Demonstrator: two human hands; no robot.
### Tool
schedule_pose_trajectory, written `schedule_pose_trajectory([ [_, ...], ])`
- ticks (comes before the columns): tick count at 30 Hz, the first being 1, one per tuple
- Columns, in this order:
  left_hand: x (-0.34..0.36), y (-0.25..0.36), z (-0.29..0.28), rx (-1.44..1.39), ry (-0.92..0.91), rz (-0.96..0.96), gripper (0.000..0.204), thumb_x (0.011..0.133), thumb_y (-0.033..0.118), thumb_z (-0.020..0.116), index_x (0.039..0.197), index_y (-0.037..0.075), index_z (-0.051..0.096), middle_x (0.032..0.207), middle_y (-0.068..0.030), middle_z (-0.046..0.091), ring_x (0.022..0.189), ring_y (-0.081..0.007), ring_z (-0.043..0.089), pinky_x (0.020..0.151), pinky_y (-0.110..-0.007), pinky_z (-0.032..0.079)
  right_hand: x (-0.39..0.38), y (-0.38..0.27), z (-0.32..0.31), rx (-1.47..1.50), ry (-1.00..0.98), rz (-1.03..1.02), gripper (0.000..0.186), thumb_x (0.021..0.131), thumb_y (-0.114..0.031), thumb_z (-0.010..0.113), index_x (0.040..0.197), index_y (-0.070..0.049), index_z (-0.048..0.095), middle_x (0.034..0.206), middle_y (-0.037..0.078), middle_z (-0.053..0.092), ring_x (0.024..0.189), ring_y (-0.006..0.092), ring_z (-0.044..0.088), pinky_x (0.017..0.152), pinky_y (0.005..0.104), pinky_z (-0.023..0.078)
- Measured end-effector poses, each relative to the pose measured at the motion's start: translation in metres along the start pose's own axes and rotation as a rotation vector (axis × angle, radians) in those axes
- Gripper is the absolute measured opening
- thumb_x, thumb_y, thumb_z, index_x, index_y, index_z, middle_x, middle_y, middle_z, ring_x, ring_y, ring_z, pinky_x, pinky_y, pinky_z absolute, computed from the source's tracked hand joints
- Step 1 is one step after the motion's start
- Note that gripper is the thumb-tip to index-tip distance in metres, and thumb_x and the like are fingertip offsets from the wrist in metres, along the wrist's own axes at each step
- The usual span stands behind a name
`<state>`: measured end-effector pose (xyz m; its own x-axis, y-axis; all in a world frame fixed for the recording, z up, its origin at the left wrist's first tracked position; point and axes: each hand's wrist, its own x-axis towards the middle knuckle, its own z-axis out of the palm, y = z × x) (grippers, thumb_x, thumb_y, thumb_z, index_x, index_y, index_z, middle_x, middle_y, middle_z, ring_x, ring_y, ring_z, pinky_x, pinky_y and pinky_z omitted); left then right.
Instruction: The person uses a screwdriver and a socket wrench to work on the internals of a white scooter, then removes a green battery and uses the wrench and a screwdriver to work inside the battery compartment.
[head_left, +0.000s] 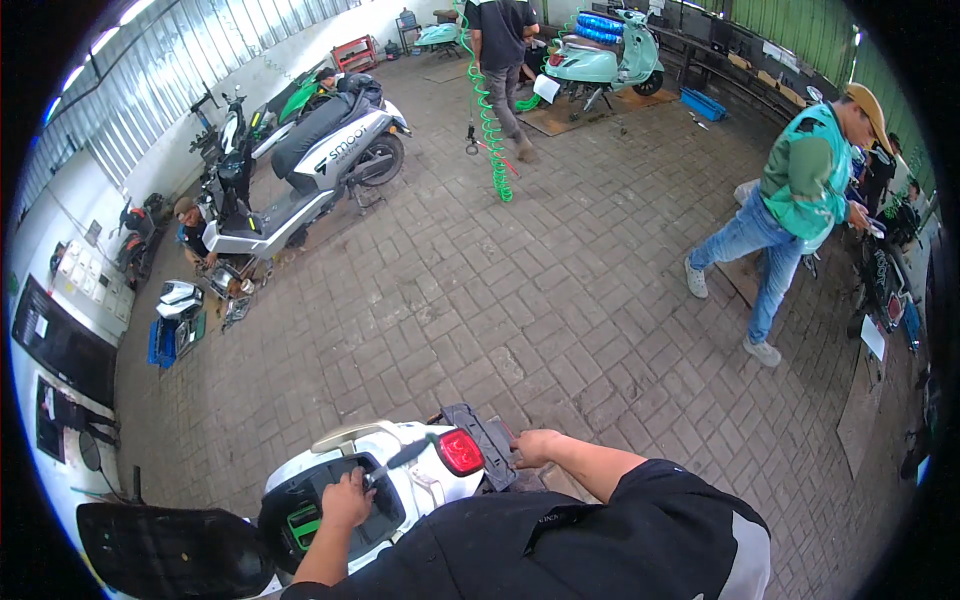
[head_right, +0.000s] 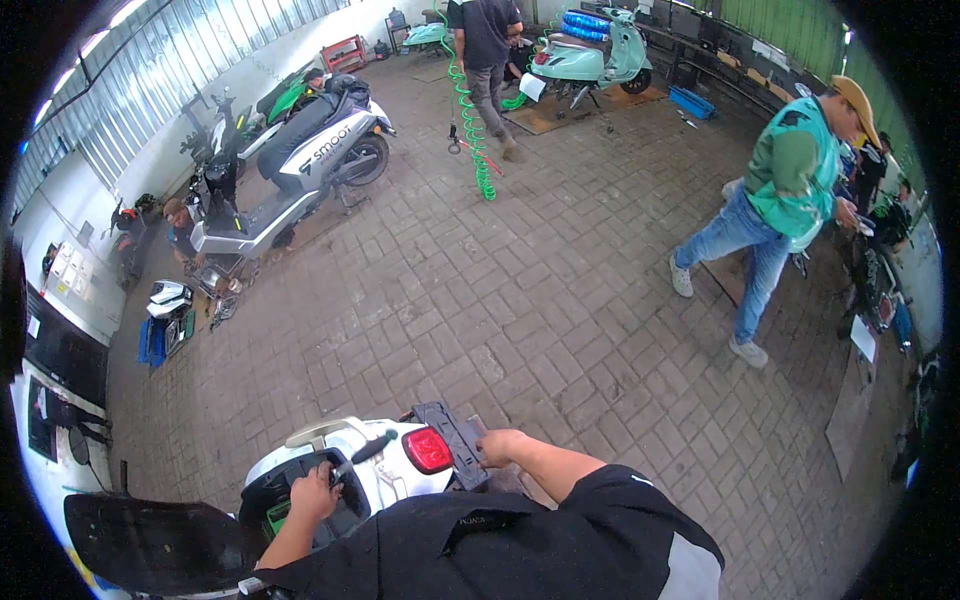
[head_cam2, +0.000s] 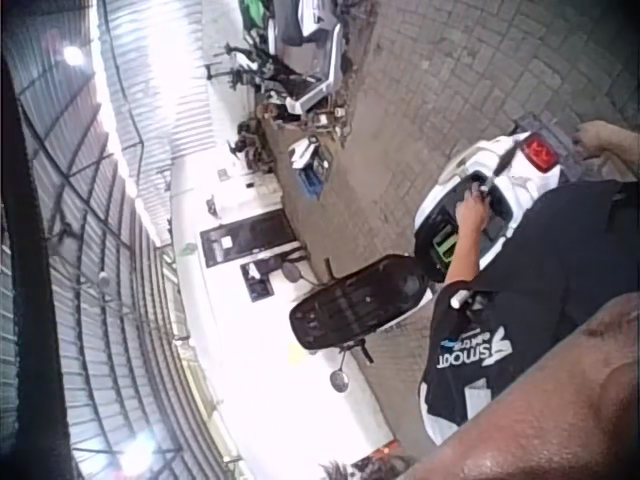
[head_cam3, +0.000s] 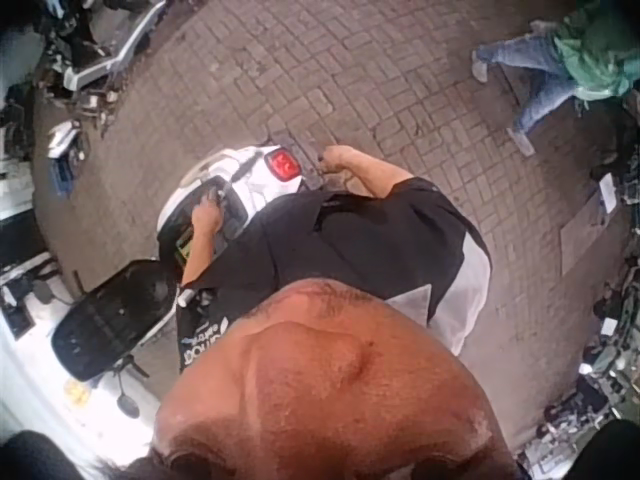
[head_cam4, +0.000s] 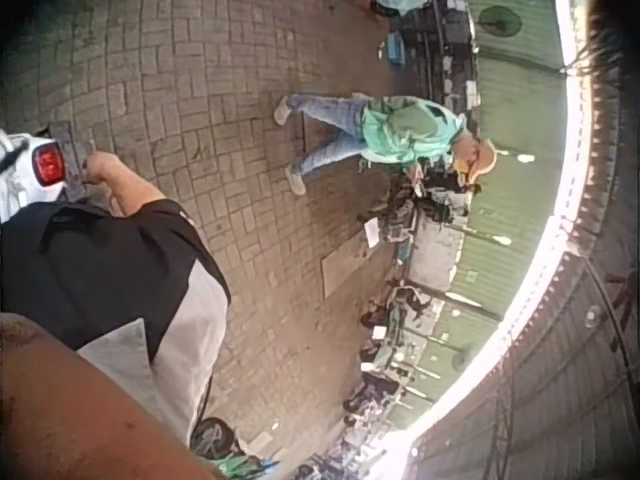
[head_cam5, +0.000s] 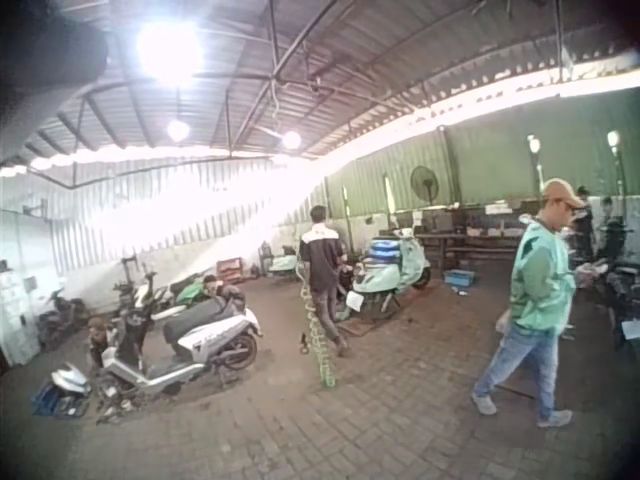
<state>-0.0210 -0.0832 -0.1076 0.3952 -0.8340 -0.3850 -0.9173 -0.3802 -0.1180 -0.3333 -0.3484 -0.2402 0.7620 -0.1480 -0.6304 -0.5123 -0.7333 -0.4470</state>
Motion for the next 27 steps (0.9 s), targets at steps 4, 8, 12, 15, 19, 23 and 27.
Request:
schedule_pose_trajectory([
  [4, 0.013, 0.018, -0.015, -0.159, -0.086, -0.295, 0.059, 0.092, 0.044, 0.056, 0.130, 0.001, 0.041, 0.100, -0.0219, 0.067, 0.091, -0.0389, 0.067, 0.080, -0.049, 0.052, 0.003, 0.001, 0.003, -0.015, -0.007, 0.014, 0.061, 0.087, -0.052, 0.059, 0.131, -0.010, 0.055, 0.124, 0.020, 0.059, 0.118, 0.0359, 0.056, 0.099, 0.0461, 0.045],
  [8, 0.017, 0.013, -0.019, -0.189, -0.125, -0.288, 0.057, 0.091, 0.042, 0.057, 0.130, 0.003, 0.042, 0.100, -0.0215, 0.068, 0.093, -0.0400, 0.066, 0.081, -0.048, 0.052, 0.008, 0.003, 0.005, -0.003, -0.007, 0.009, 0.059, 0.087, -0.050, 0.060, 0.131, -0.010, 0.056, 0.124, 0.020, 0.060, 0.117, 0.0358, 0.056, 0.098, 0.0461, 0.046],
  [12, 0.007, -0.004, -0.013, -0.094, -0.068, -0.007, 0.056, 0.089, 0.040, 0.061, 0.131, 0.007, 0.044, 0.104, -0.0193, 0.065, 0.091, -0.0394, 0.066, 0.080, -0.048, 0.052, 0.006, 0.005, 0.009, 0.007, 0.040, 0.014, 0.058, 0.085, -0.048, 0.064, 0.127, -0.008, 0.058, 0.122, 0.018, 0.063, 0.115, 0.0351, 0.059, 0.095, 0.0455, 0.048],
  [15, 0.000, -0.011, 0.000, 0.141, -0.017, 0.217, 0.059, 0.088, 0.040, 0.062, 0.136, 0.011, 0.043, 0.108, -0.0163, 0.060, 0.087, -0.0376, 0.065, 0.080, -0.047, 0.051, 0.002, 0.007, 0.013, -0.003, 0.005, 0.040, 0.058, 0.084, -0.049, 0.065, 0.126, -0.009, 0.060, 0.122, 0.016, 0.064, 0.114, 0.0343, 0.060, 0.095, 0.0450, 0.048],
  [19, -0.011, 0.003, 0.011, -0.104, 0.026, -0.135, 0.059, 0.089, 0.042, 0.059, 0.135, 0.008, 0.042, 0.108, -0.0203, 0.063, 0.092, -0.0395, 0.065, 0.080, -0.049, 0.052, 0.006, 0.009, 0.019, 0.024, -0.011, 0.065, 0.054, 0.084, -0.046, 0.065, 0.125, -0.011, 0.061, 0.121, 0.015, 0.065, 0.113, 0.0333, 0.061, 0.095, 0.0443, 0.048],
  [23, 0.019, 0.022, -0.017, -0.308, 0.001, -0.335, 0.052, 0.093, 0.044, 0.053, 0.125, 0.003, 0.046, 0.103, -0.0259, 0.067, 0.098, -0.0425, 0.064, 0.085, -0.052, 0.050, 0.015, 0.025, 0.016, 0.046, -0.132, 0.156, 0.058, 0.083, -0.043, 0.066, 0.133, -0.014, 0.057, 0.121, 0.014, 0.065, 0.111, 0.0327, 0.061, 0.095, 0.0443, 0.047],
  [27, 0.025, 0.002, -0.018, -0.281, -0.148, -0.285, 0.057, 0.093, 0.042, 0.056, 0.131, 0.002, 0.042, 0.104, -0.0273, 0.067, 0.101, -0.0438, 0.063, 0.087, -0.051, 0.049, 0.012, 0.017, 0.017, 0.052, 0.047, 0.049, 0.058, 0.083, -0.046, 0.065, 0.126, -0.008, 0.060, 0.123, 0.019, 0.063, 0.115, 0.0351, 0.058, 0.098, 0.0442, 0.046],
])
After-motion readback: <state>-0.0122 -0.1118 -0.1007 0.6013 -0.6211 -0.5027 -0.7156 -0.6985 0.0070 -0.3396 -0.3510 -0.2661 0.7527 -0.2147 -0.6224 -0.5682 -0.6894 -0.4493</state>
